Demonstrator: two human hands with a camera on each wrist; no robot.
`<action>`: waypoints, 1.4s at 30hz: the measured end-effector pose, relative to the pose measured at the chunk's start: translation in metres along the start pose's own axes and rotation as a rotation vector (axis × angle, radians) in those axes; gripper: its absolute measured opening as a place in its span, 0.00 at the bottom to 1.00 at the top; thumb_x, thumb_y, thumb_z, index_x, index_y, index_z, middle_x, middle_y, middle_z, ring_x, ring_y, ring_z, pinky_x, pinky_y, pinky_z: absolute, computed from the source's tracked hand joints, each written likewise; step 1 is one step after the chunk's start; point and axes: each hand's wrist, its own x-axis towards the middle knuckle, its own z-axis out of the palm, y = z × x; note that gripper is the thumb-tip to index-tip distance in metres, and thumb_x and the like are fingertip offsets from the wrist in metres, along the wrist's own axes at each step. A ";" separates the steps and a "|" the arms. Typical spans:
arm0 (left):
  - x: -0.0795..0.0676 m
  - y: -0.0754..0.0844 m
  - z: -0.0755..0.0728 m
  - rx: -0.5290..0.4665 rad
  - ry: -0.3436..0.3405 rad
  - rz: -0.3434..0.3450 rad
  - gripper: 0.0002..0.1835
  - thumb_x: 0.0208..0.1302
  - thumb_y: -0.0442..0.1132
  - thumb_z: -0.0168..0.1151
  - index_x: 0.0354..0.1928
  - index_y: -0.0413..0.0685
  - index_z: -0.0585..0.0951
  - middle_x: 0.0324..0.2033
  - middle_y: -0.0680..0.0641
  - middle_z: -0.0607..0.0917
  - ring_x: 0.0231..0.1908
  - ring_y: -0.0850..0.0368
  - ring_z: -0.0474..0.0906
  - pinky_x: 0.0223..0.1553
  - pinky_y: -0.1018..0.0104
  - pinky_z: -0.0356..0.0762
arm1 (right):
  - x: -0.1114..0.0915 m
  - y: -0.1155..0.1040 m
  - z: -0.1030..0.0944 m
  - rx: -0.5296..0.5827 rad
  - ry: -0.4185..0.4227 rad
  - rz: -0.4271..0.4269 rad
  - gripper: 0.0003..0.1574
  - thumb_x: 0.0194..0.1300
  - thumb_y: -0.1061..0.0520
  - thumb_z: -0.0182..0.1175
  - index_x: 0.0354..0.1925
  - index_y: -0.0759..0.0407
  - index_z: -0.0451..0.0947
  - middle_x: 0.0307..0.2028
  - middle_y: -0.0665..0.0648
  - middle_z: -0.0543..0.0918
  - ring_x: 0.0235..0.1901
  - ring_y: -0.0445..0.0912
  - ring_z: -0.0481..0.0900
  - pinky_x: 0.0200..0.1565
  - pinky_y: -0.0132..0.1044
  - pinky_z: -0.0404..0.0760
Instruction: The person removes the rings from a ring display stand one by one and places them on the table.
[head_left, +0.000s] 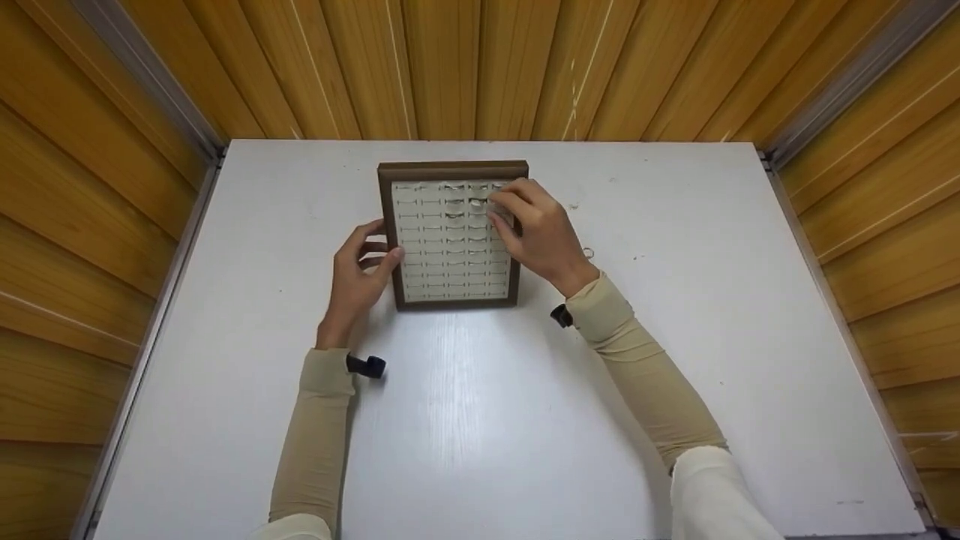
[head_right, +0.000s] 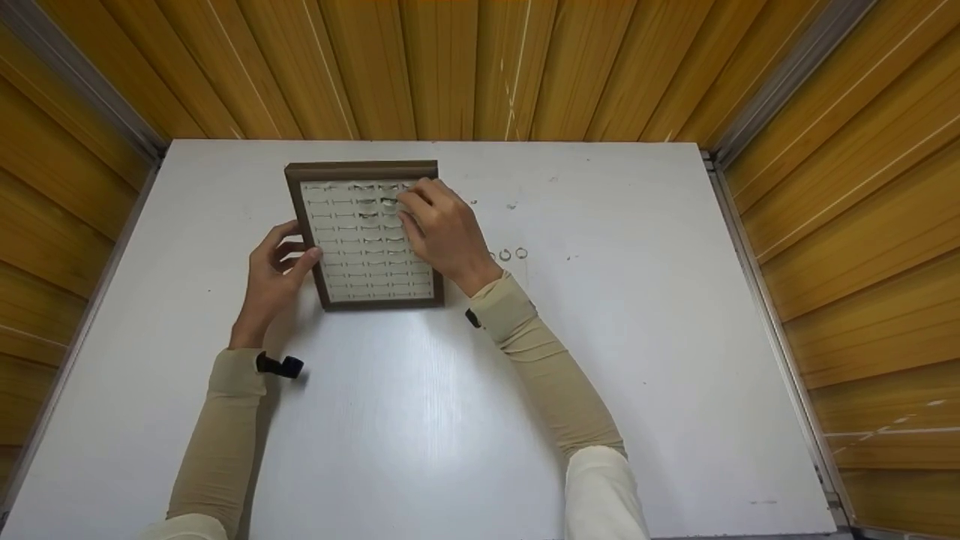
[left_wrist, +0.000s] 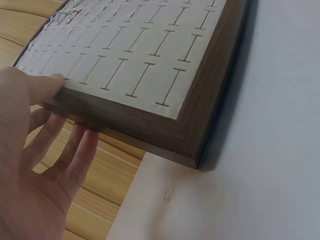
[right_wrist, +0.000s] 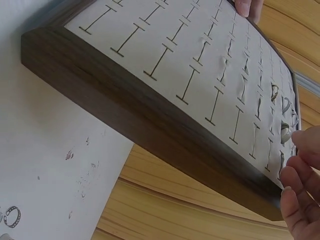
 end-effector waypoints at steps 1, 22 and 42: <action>0.000 -0.001 -0.001 0.000 -0.002 0.007 0.27 0.72 0.37 0.72 0.71 0.50 0.78 0.61 0.46 0.83 0.52 0.51 0.83 0.57 0.51 0.85 | 0.001 -0.001 0.001 -0.006 0.001 -0.006 0.11 0.76 0.60 0.66 0.51 0.66 0.87 0.47 0.62 0.85 0.45 0.52 0.84 0.47 0.41 0.87; -0.003 0.000 -0.003 0.013 -0.016 0.022 0.26 0.73 0.39 0.71 0.70 0.53 0.79 0.60 0.47 0.83 0.51 0.51 0.85 0.55 0.54 0.88 | 0.011 -0.009 0.027 -0.246 0.092 -0.123 0.09 0.77 0.62 0.63 0.43 0.66 0.88 0.38 0.60 0.85 0.37 0.53 0.81 0.38 0.41 0.83; 0.000 0.004 0.001 0.034 -0.014 -0.047 0.28 0.73 0.32 0.68 0.73 0.44 0.75 0.63 0.41 0.81 0.54 0.45 0.83 0.59 0.49 0.85 | 0.012 -0.007 0.026 -0.156 0.103 -0.116 0.11 0.80 0.62 0.59 0.44 0.69 0.84 0.40 0.63 0.82 0.40 0.54 0.81 0.43 0.40 0.88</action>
